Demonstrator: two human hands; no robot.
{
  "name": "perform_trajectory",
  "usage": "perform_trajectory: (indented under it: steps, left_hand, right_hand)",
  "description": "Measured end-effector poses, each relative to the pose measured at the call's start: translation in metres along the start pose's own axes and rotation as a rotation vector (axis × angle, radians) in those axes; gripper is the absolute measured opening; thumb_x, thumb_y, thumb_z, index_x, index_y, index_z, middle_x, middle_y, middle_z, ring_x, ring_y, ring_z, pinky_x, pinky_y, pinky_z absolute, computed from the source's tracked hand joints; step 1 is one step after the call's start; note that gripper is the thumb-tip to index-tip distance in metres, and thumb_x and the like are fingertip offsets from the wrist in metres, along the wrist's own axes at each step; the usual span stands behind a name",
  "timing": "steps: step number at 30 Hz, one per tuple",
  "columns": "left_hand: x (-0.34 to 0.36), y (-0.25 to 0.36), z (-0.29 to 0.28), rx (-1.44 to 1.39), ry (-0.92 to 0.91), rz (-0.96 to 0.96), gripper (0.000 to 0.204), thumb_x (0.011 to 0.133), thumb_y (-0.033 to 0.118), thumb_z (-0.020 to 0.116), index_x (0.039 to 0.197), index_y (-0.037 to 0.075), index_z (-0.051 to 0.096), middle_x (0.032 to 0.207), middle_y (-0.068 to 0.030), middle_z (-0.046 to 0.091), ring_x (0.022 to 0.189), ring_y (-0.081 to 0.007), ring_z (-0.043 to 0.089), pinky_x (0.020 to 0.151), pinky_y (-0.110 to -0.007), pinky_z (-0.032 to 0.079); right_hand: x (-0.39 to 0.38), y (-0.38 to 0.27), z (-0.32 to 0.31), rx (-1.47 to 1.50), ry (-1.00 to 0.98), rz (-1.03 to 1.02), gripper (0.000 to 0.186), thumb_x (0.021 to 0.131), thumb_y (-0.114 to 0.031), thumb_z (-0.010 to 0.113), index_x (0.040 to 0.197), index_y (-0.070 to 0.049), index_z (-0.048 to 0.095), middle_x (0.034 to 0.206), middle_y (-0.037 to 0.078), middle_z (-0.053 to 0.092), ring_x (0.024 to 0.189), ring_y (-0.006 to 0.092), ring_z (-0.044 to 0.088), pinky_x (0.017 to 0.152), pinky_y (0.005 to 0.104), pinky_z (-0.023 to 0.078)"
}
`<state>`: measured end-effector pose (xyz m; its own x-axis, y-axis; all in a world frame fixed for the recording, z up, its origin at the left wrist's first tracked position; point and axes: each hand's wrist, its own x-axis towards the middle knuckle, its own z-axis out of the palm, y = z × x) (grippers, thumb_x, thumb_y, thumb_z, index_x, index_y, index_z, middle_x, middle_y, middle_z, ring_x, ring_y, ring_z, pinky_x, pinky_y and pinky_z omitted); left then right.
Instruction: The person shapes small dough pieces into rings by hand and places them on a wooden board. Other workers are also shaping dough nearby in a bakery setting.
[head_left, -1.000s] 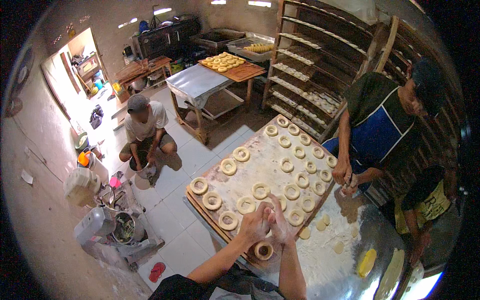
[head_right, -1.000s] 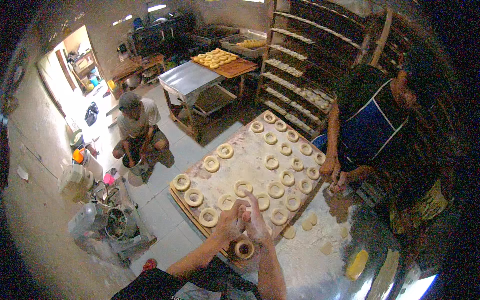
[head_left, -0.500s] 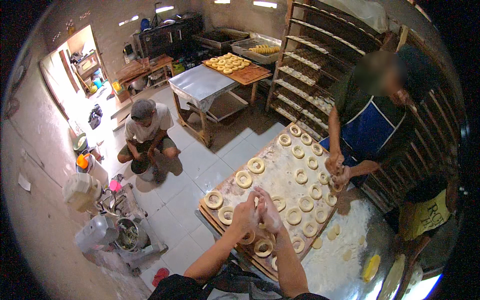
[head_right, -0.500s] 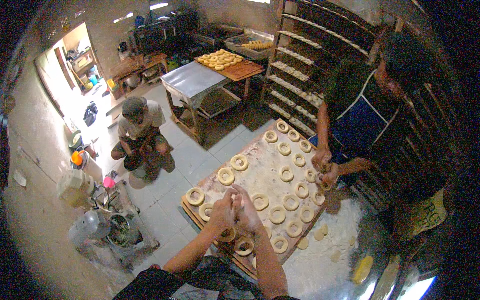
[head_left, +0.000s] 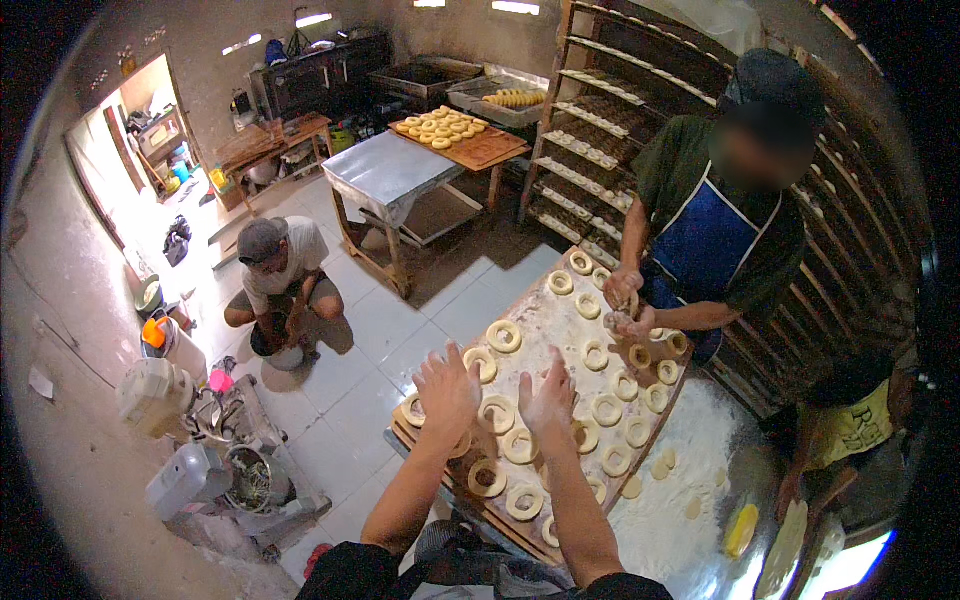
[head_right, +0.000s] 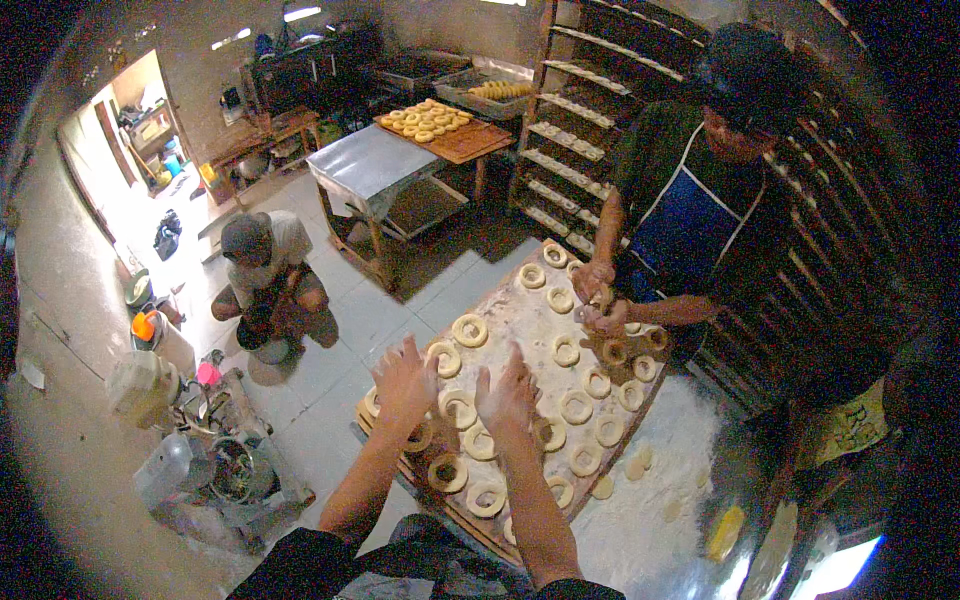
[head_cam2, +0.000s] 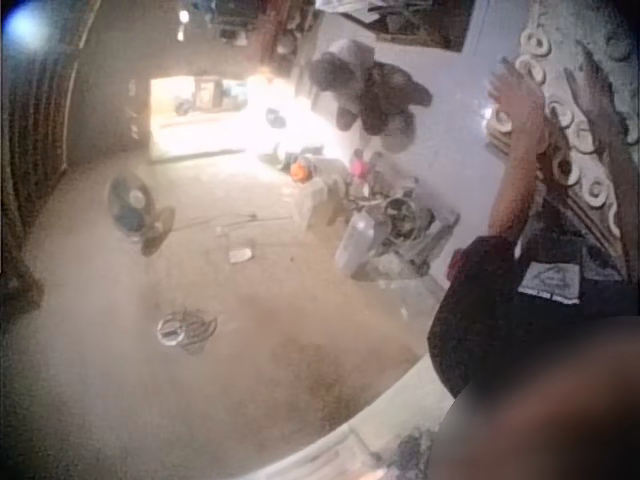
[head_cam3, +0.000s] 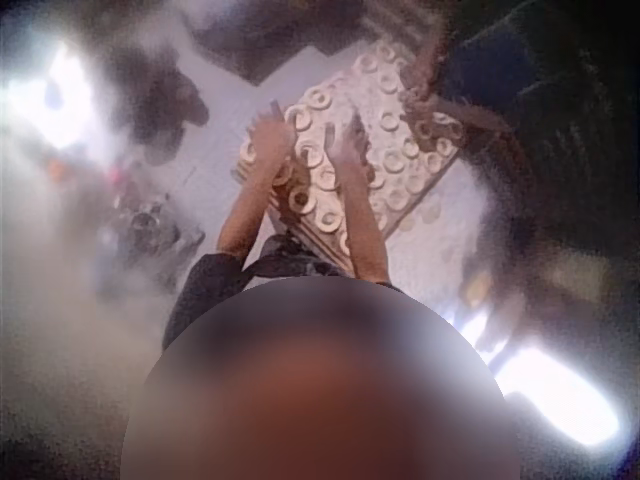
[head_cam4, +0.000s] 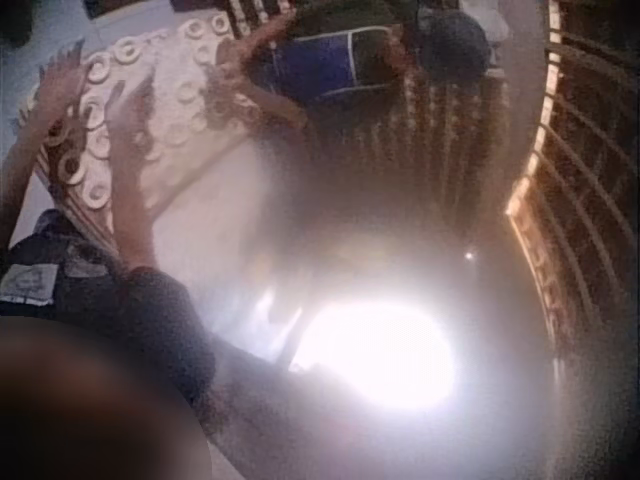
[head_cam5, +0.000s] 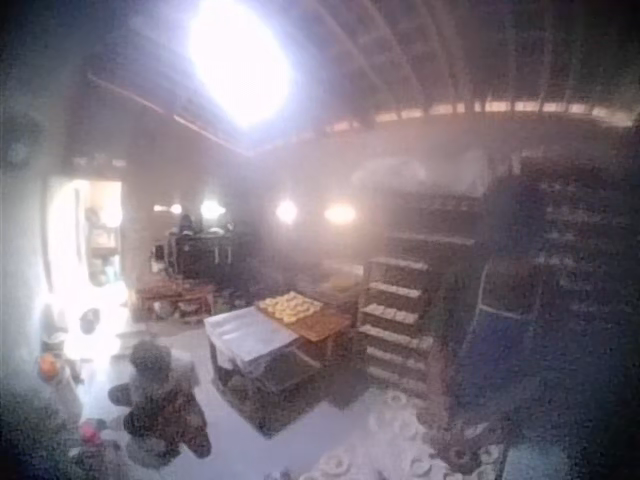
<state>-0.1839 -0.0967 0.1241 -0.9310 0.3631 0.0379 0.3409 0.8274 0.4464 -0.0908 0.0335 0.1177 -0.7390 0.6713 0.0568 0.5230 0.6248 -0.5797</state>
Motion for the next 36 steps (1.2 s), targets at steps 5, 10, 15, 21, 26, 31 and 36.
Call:
perform_trajectory:
  steps: [5, 10, 15, 21, 26, 31, 36]
  left_hand:
    - [-0.025, -0.016, 0.025, 0.127, -0.119, 0.233, 0.07, 0.089, 0.03, 0.064, 0.148, 0.004, 0.036, 0.136, -0.0339, 0.048, 0.125, -0.0495, 0.048, 0.099, -0.063, 0.038]
    - [-0.03, -0.021, 0.036, 0.074, -0.167, 0.182, 0.077, 0.086, 0.03, 0.069, 0.148, 0.004, 0.033, 0.137, -0.0331, 0.047, 0.128, -0.0496, 0.045, 0.1, -0.066, 0.037]
    - [-0.039, -0.019, 0.032, 0.152, -0.129, 0.256, 0.077, 0.087, 0.036, 0.068, 0.148, 0.005, 0.032, 0.141, -0.0311, 0.043, 0.132, -0.0487, 0.04, 0.104, -0.063, 0.037]
    - [-0.059, 0.004, 0.034, 0.116, -0.024, 0.329, 0.064, 0.088, 0.023, 0.065, 0.142, -0.001, 0.039, 0.127, -0.0264, 0.054, 0.114, -0.043, 0.053, 0.098, -0.053, 0.043]
    - [-0.105, 0.087, 0.058, -0.27, -0.119, 0.501, 0.05, 0.092, 0.021, 0.061, 0.136, 0.003, 0.045, 0.106, -0.0281, 0.059, 0.101, -0.0462, 0.056, 0.087, -0.054, 0.044]
    - [-0.19, 0.169, 0.097, -0.315, -0.295, 0.507, 0.04, 0.091, 0.016, 0.061, 0.128, 0.004, 0.052, 0.088, -0.0245, 0.067, 0.082, -0.0442, 0.064, 0.071, -0.052, 0.05]
    - [-0.243, 0.188, 0.119, -0.171, -0.381, 0.565, 0.032, 0.093, 0.017, 0.063, 0.121, 0.001, 0.059, 0.074, -0.0192, 0.068, 0.068, -0.0357, 0.068, 0.06, -0.043, 0.053]
  right_hand:
    - [-0.035, -0.005, 0.004, -0.399, -0.182, -0.213, 0.075, 0.089, -0.034, 0.067, 0.151, -0.013, 0.031, 0.131, 0.023, 0.052, 0.119, 0.0383, 0.052, 0.099, 0.0541, 0.041]
    - [-0.044, -0.011, 0.017, -0.365, -0.162, -0.219, 0.075, 0.088, -0.035, 0.068, 0.151, -0.016, 0.031, 0.135, 0.02, 0.047, 0.124, 0.0393, 0.048, 0.102, 0.0548, 0.039]
    - [-0.053, 0.028, -0.006, -0.113, -0.088, -0.059, 0.073, 0.086, -0.032, 0.069, 0.148, -0.017, 0.035, 0.134, 0.018, 0.047, 0.124, 0.0374, 0.046, 0.104, 0.0537, 0.037]
    - [-0.127, 0.218, -0.113, 0.054, 0.135, 0.277, 0.043, 0.091, -0.027, 0.063, 0.13, -0.011, 0.056, 0.111, 0.019, 0.064, 0.106, 0.0353, 0.062, 0.092, 0.045, 0.05]
    - [-0.172, 0.301, -0.148, 0.017, -0.04, 0.385, 0.034, 0.093, -0.033, 0.06, 0.118, -0.01, 0.062, 0.099, 0.019, 0.071, 0.091, 0.0396, 0.069, 0.079, 0.0498, 0.055]
    - [-0.154, 0.268, -0.121, -0.308, -0.161, 0.192, 0.037, 0.09, -0.036, 0.064, 0.113, -0.007, 0.058, 0.099, 0.019, 0.069, 0.095, 0.0366, 0.068, 0.082, 0.0474, 0.053]
    - [-0.179, 0.282, -0.152, 0.303, -0.195, 0.165, 0.037, 0.088, -0.024, 0.07, 0.115, -0.009, 0.05, 0.098, 0.021, 0.065, 0.096, 0.028, 0.067, 0.075, 0.0431, 0.054]
